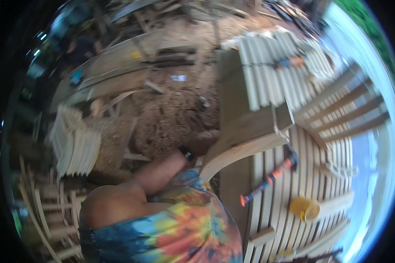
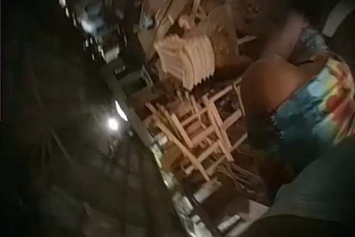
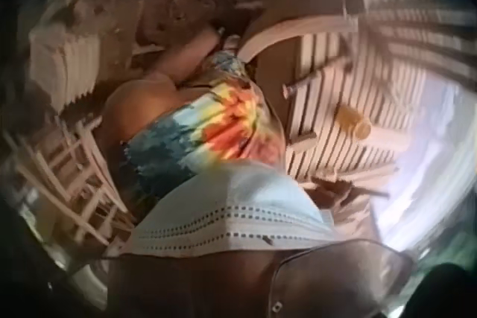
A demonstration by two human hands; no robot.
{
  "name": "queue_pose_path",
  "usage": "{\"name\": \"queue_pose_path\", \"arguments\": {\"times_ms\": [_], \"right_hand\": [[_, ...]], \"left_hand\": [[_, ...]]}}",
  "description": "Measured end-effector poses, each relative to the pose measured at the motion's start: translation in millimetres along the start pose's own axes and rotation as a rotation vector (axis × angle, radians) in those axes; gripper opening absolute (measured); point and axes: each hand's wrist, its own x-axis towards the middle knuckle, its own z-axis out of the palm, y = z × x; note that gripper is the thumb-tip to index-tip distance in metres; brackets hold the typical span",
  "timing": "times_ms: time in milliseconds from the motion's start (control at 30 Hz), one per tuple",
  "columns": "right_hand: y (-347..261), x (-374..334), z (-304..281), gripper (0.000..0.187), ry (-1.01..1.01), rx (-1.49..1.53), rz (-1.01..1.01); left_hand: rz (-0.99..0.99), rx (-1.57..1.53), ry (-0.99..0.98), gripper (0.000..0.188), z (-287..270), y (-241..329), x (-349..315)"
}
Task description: The person applies glue to wooden slats using a wooden stick, hammers the slats into a curved wooden frame, spreads glue on the opposite ends of the slats and onto another curved piece, and attaches the curved piece onto the slats.
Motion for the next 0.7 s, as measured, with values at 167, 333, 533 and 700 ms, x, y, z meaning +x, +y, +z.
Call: {"name": "queue_pose_path", "arguments": {"times_ms": [167,333,533,700], "right_hand": [[-67.5,-26.2,34.1,0.029,-0.048,0.046,-0.161],[-127.7,-55.3,59.7,0.029,-0.155,0.139,-0.227],[-181.5,-83.1,61.2,0.031,-0.213,0.174,-0.31],[-198.2,-95.6,44.0,0.033,-0.235,0.142,-0.36]], "left_hand": [[-0.004,-0.276,0.045,0.06,-5.8,-23.7,-44.5],[-0.086,-0.519,0.027,0.066,-40.8,-52.7,-53.1],[0.054,-0.428,0.189,0.057,-120.8,-136.7,-37.5],[-0.173,-0.147,0.353,0.073,-127.7,-136.7,-44.2]]}}
